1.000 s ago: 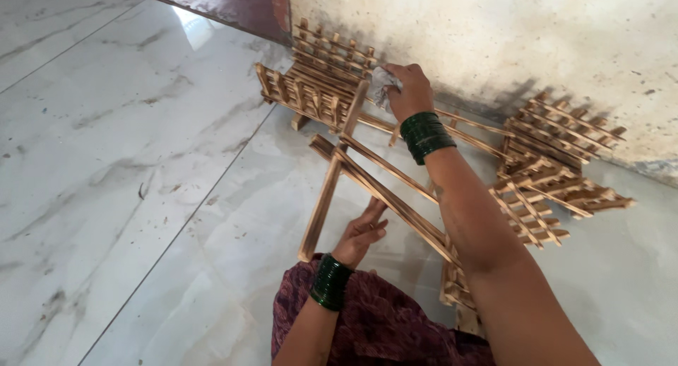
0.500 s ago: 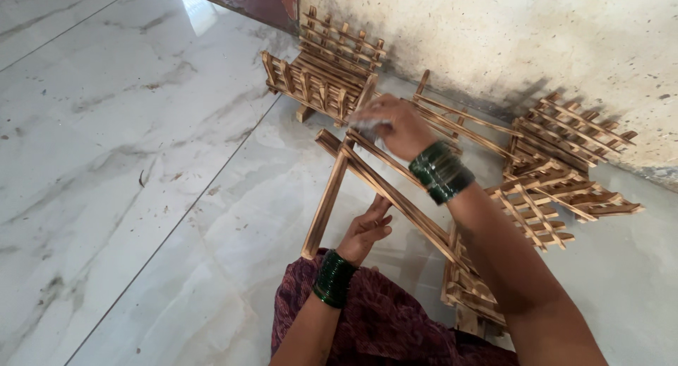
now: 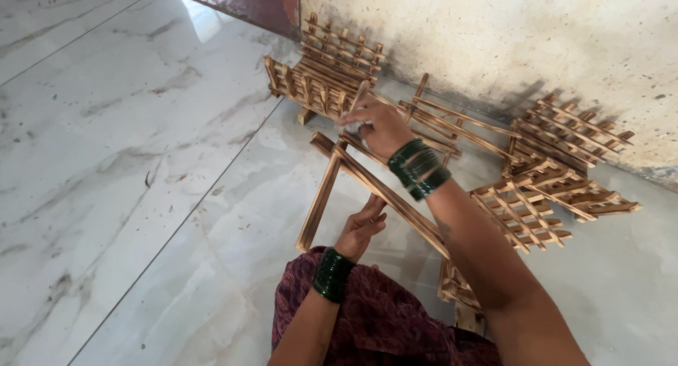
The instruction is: The person sits on the floor and wipes several small wooden chairs with a white cloth. They handle each chair one at a time, wiping the seat, backrest, and legs, then place the cleaned chairs aside on the floor.
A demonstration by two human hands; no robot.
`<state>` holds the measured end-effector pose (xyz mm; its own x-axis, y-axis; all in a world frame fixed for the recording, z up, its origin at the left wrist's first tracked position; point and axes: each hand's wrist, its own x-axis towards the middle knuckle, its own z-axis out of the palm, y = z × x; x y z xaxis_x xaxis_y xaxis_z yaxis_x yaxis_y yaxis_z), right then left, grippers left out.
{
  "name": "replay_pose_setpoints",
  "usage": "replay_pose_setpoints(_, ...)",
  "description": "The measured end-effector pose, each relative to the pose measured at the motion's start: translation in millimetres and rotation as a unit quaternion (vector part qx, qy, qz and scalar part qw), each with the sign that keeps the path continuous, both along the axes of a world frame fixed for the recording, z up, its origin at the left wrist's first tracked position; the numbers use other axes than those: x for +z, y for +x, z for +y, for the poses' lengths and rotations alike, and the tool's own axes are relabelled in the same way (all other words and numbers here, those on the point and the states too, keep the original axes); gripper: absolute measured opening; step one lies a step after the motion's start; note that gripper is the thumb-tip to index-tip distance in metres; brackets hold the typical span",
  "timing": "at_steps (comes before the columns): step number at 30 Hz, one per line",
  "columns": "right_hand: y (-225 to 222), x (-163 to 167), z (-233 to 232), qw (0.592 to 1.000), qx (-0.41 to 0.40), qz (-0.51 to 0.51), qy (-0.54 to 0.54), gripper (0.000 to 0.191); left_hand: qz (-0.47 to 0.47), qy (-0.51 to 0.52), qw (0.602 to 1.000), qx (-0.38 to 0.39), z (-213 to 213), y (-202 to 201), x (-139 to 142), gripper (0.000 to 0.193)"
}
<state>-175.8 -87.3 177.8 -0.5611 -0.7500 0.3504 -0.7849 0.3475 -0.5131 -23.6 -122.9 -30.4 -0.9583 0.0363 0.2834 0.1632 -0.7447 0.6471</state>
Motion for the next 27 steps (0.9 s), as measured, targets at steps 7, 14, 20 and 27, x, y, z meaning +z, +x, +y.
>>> replay_pose_setpoints(7, 18.7, 35.0, -1.6, 0.99, -0.019, -0.033, -0.135, 0.048, 0.003, -0.014, 1.0, -0.005, 3.0, -2.5, -3.5, 0.06)
replay_pose_setpoints(14, 33.3, 35.6, -33.3, 0.975, 0.11, 0.172, 0.088, 0.031, -0.026, -0.026, 0.999, -0.001, 2.5, -2.6, -1.3, 0.063)
replay_pose_setpoints(20, 16.0, 26.8, -36.0, 0.984, 0.131, 0.1, 0.068, 0.027, -0.023, -0.046, 0.999, 0.005, 2.4, -2.4, -0.2, 0.063)
replay_pose_setpoints(27, 25.7, 39.8, -25.7, 0.985, 0.044, 0.169, -0.015, 0.029, -0.035, -0.011, 0.999, -0.014, 3.6, -7.6, -3.5, 0.061)
